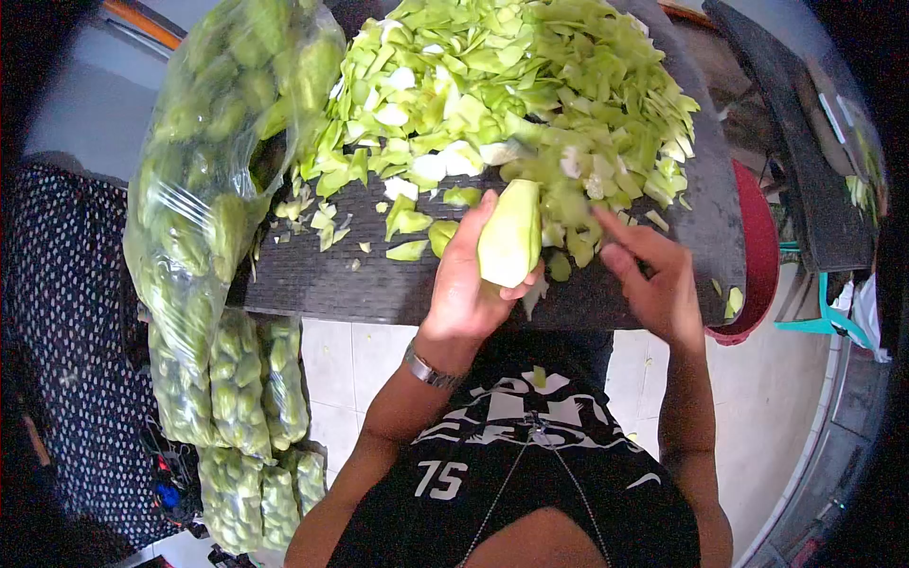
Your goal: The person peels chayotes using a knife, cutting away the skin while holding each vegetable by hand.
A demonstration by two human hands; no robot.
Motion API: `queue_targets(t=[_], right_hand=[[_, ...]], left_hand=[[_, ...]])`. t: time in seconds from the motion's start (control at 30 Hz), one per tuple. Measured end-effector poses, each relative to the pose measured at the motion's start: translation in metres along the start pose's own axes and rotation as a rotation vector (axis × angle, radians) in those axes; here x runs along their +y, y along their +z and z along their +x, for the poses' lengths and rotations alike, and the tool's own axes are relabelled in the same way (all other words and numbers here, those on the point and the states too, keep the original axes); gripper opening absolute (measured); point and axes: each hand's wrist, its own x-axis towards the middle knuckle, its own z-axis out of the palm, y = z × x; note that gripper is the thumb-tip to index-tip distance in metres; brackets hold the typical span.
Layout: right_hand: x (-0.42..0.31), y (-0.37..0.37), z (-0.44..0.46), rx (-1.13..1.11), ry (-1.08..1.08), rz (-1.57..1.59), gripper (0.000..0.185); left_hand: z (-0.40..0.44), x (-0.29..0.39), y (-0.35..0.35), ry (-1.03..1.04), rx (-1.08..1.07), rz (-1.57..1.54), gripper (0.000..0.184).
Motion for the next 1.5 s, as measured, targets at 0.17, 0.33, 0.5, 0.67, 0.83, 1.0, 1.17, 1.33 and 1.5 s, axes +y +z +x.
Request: queue_targets(t=[0.17,0.33,0.5,0.67,0.83,1.0,1.17,1.33,1.5], right_hand=[[0.003,-0.022,0.003,-0.173,0.688,0.722,0.048],[-0.013,0.014,-0.011,-0.116,0.253,0.133,0.043],[-0.047,0.019,-0.019,-0.218,-0.117,-0.138,0.052],[-0.053,0.015,-0.017,-0.236,-0.121,-0.119,0.056],[-0.047,0.02,-0.017,-0.212,-0.155,-0.124,0.054],[-0.042,0.02,-0.016,-0.195,-0.131,-0.148,0.053],[-0.034,0.016,-0.014,-0.158,-0.097,-0.21,0.05],[0.011,-0.003,-0.004,-0.039,0.14,-0.116,0.041],[-0.012,-0.027,0.01,-0.269,0.859,0.439,0.029]], left_hand=[[0.003,0.006,-0.011,-0.045,0.027,-0.05,0.047],[0.009,0.001,-0.004,0.044,0.145,0.037,0.048],[0.009,-0.003,-0.027,-0.098,-0.15,-0.241,0.051],[0.007,-0.009,-0.013,0.073,0.057,0.029,0.052],[0.006,-0.02,-0.005,0.207,0.041,0.114,0.045],[0.009,-0.017,-0.029,0.028,-0.1,-0.176,0.048],[0.013,-0.023,-0.029,0.103,0.15,-0.092,0.046],[-0.007,0.002,-0.008,-0.065,0.075,0.001,0.043],[0.003,0.001,-0.008,-0.06,0.143,0.01,0.043]])
